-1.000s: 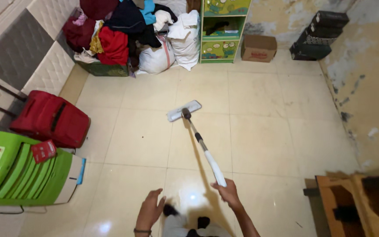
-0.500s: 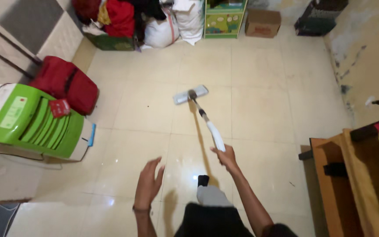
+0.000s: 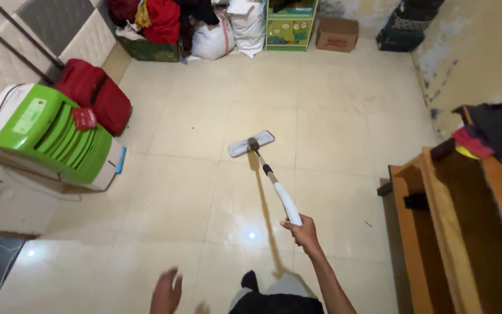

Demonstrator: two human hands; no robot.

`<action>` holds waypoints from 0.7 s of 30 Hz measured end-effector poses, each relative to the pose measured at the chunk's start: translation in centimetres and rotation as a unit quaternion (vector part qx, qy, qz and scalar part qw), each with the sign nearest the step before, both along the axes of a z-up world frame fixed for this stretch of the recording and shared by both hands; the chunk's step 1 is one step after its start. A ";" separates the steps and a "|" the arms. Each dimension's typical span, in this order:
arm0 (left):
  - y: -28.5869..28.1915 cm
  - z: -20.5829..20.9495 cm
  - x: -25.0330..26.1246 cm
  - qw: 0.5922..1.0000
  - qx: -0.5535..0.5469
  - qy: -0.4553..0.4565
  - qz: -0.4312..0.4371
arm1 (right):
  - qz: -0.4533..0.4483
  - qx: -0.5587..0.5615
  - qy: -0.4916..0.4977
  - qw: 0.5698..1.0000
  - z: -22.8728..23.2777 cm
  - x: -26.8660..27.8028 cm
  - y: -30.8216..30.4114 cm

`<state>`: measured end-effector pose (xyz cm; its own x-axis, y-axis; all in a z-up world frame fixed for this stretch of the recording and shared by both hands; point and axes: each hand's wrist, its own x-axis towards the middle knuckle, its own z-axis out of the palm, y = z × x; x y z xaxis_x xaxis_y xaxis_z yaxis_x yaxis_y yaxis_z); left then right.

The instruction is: The person mops a dark tiled floor in a hallway and then continues into a bedroom, pushing the mop back and forth across the surface.

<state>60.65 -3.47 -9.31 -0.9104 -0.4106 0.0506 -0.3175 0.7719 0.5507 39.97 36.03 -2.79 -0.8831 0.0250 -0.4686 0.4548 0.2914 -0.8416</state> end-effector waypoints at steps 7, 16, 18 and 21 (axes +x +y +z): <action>12.8 9.4 -2.4 0.982 0.000 0.162 -0.102 | 0.017 0.000 0.012 1.000 -5.1 7.6 9.8; 33.7 4.6 3.9 0.972 0.096 0.046 -0.210 | 0.013 0.024 -0.039 0.999 -3.4 23.8 30.1; 36.0 4.2 6.0 0.971 0.136 0.006 -0.199 | -0.003 0.035 -0.085 0.996 -2.8 26.5 33.8; 36.8 4.9 8.4 0.974 0.132 -0.080 -0.168 | -0.019 0.054 -0.100 0.993 -3.4 28.4 35.9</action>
